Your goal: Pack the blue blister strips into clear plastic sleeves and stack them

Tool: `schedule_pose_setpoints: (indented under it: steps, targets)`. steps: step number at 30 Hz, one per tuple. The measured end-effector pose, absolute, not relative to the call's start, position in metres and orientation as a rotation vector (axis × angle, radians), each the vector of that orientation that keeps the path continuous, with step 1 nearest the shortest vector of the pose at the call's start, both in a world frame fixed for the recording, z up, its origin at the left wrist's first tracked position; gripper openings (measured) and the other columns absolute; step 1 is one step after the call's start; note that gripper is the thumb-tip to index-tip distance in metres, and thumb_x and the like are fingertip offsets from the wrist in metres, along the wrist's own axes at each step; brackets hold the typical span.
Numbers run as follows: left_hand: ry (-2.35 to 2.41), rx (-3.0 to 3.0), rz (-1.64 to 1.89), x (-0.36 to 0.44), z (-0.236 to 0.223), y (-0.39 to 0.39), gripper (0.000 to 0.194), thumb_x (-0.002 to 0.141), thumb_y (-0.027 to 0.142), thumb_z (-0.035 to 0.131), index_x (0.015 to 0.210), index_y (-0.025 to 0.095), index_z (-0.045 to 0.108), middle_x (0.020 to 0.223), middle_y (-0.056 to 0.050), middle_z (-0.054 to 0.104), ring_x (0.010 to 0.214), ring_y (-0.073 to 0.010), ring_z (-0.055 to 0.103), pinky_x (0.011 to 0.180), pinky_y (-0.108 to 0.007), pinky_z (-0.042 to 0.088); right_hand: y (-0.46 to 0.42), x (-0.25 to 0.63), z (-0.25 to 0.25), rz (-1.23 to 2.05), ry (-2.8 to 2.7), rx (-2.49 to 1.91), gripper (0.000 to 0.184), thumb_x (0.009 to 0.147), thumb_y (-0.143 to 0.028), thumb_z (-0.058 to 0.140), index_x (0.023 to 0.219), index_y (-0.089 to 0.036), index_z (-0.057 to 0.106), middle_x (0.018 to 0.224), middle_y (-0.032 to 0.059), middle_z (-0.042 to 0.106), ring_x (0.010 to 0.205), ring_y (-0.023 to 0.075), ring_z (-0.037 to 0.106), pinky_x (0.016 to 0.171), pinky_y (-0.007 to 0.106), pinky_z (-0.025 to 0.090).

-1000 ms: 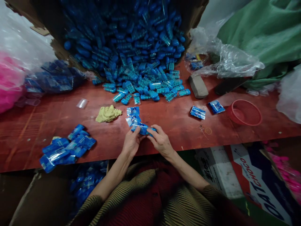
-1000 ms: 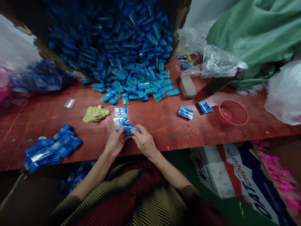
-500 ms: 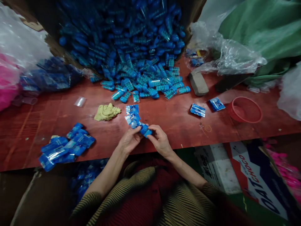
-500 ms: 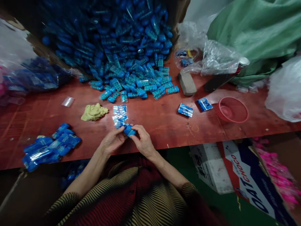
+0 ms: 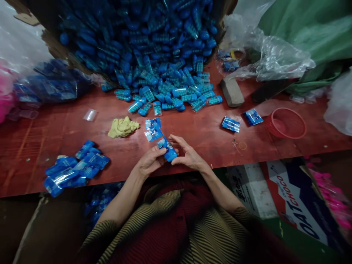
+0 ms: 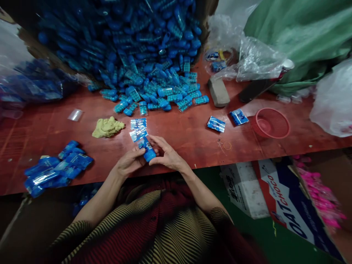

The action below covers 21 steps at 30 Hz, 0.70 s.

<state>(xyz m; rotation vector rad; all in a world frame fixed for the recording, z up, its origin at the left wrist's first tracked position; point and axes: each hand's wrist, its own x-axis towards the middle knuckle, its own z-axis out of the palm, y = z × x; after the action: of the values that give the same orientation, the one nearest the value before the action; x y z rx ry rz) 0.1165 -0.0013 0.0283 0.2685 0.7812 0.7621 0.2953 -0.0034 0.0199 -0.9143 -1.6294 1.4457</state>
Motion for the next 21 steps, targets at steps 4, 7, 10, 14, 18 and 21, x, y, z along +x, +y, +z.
schedule_pose_setpoints:
  steps: [4,7,10,14,18,21]
  targets:
    - [0.756,0.252,0.707,0.121,0.030,-0.004,0.027,0.063,0.013,0.074,0.089,0.013,0.065,0.083,-0.012,0.072,0.101,-0.0321,0.064,0.084,-0.041,0.053,0.000,0.300,0.027,1.571,-1.697,-0.821,0.073,0.066,-0.044,0.075,0.132,-0.031,0.048,0.136,0.0045,0.047,0.126,0.0241,0.045,0.101,0.038,0.041]
    - [0.744,0.276,0.741,0.126,0.029,-0.008,0.025,0.065,0.018,0.075,0.088,0.012,0.065,0.082,-0.012,0.072,0.097,-0.0312,0.066,0.083,-0.039,0.053,-0.001,0.300,0.027,1.533,-1.689,-0.832,0.066,0.067,-0.042,0.076,0.128,-0.030,0.054,0.133,0.0041,0.052,0.126,0.0242,0.046,0.105,0.041,0.036]
    - [0.757,0.279,0.802,0.132,0.027,-0.015,0.025,0.068,0.024,0.074,0.088,0.012,0.066,0.082,-0.011,0.072,0.091,-0.0275,0.067,0.080,-0.035,0.054,-0.004,0.297,0.021,1.588,-1.554,-0.858,0.065,0.068,-0.042,0.074,0.128,-0.029,0.053,0.129,0.0041,0.056,0.119,0.0229,0.052,0.103,0.040,0.039]
    - [0.766,0.266,0.893,0.142,0.027,-0.024,0.025,0.070,0.026,0.072,0.091,0.012,0.067,0.079,-0.008,0.071,0.081,-0.0203,0.068,0.077,-0.029,0.054,-0.010,0.290,0.011,1.687,-1.352,-0.912,0.069,0.068,-0.042,0.074,0.132,-0.028,0.050,0.126,0.0053,0.059,0.113,0.0223,0.057,0.095,0.037,0.047]
    - [0.792,0.252,0.977,0.148,0.031,-0.026,0.023,0.073,0.027,0.070,0.091,0.013,0.067,0.081,-0.006,0.071,0.077,-0.0157,0.067,0.074,-0.024,0.053,-0.014,0.287,0.007,1.663,-1.285,-0.927,0.070,0.071,-0.043,0.072,0.134,-0.027,0.046,0.125,0.0062,0.059,0.109,0.0211,0.059,0.093,0.035,0.048]
    - [0.797,0.261,0.955,0.147,0.032,-0.025,0.023,0.072,0.027,0.071,0.089,0.013,0.067,0.079,-0.006,0.071,0.078,-0.0168,0.067,0.074,-0.024,0.053,-0.016,0.285,0.009,1.594,-1.265,-0.961,0.070,0.066,-0.040,0.076,0.131,-0.027,0.051,0.125,0.0043,0.060,0.113,0.0221,0.057,0.097,0.035,0.045]
